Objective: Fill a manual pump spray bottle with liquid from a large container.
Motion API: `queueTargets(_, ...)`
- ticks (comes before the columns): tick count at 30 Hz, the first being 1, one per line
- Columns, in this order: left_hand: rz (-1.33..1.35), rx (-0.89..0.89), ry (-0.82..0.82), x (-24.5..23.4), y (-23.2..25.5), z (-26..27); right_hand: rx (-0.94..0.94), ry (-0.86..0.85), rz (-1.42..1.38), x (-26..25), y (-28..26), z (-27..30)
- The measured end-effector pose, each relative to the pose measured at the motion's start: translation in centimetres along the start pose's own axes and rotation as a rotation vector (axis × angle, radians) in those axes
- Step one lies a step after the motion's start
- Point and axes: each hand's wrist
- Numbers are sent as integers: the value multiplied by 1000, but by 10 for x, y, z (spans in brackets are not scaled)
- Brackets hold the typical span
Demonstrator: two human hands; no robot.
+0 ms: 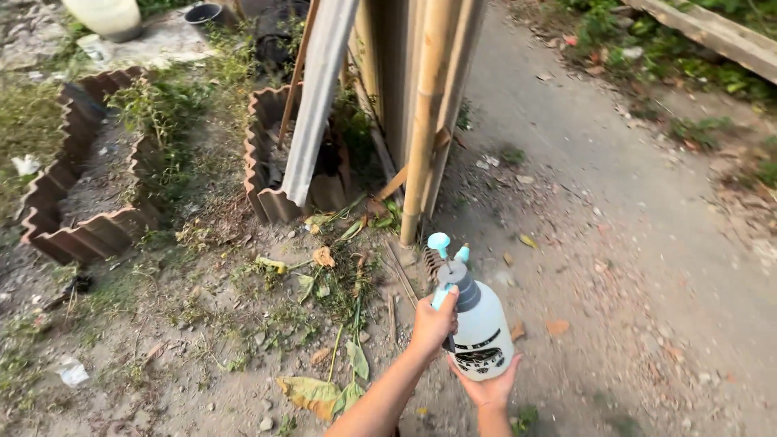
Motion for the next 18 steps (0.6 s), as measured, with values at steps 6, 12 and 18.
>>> queueTargets(6,-269,93,4,-25,25,72,23,-4,200,-22,18,29)
queueTargets(12,-418,228,-224,-121,74,166,115,-195,228,-9,123,100)
queueTargets(18,-648,146,-262,-237,106,268,316,-348,131,-124,275,83)
Point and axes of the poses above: each hand's wrist, its own z-axis away from the middle knuckle, its own x-axis out of the palm, y = z × x, and after that the axes turned 9 degrees about -x, right-handed
